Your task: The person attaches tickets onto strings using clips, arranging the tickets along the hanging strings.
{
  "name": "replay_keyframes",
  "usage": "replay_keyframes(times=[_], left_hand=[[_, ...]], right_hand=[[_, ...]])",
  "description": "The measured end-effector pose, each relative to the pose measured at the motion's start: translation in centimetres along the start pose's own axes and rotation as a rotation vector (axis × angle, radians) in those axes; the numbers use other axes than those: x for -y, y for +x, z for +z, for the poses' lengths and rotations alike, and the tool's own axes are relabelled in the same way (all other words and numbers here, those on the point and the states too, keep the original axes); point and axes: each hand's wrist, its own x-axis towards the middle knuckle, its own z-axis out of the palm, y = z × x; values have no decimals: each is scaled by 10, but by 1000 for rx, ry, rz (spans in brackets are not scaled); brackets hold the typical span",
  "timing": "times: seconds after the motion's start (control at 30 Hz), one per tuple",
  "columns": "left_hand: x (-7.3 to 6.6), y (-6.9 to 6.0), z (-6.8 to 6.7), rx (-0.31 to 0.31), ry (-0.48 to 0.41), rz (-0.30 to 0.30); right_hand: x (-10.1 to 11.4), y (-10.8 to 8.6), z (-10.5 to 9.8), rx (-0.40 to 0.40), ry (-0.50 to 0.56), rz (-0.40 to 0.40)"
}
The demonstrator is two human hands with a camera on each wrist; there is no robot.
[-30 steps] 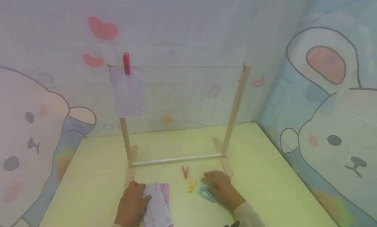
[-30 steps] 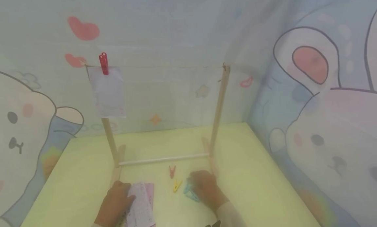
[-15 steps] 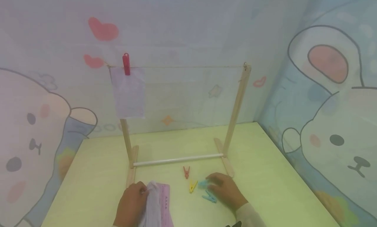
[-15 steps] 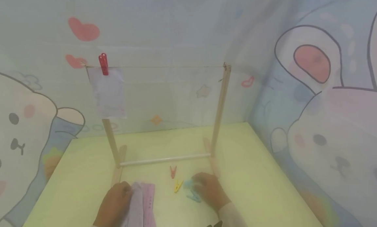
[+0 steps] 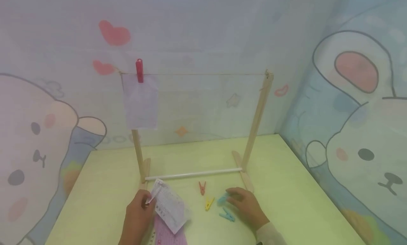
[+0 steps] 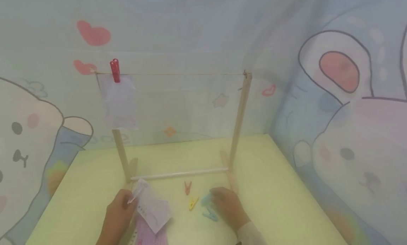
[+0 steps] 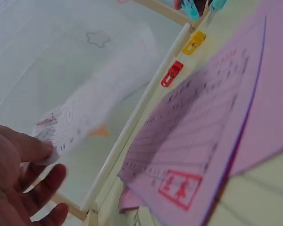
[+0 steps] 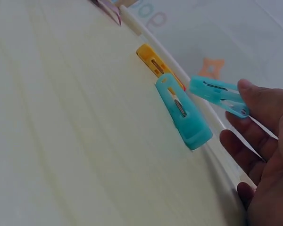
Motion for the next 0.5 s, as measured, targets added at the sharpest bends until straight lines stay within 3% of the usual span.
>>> replay_keyframes(times=[0.1, 0.27, 0.37, 0.5], left_hand=[[-6, -2, 1, -61, -105, -42], [-18, -1, -4, -59, -272, -103], [-31, 5, -8, -92, -247, -51], [-58, 19, -19, -161, -160, 57]], right_hand=[[3, 0, -2, -35, 73, 42], [11, 4, -8, -55, 236, 48], [29, 12, -16, -56, 233, -10], [78, 31, -35, -36, 199, -158]])
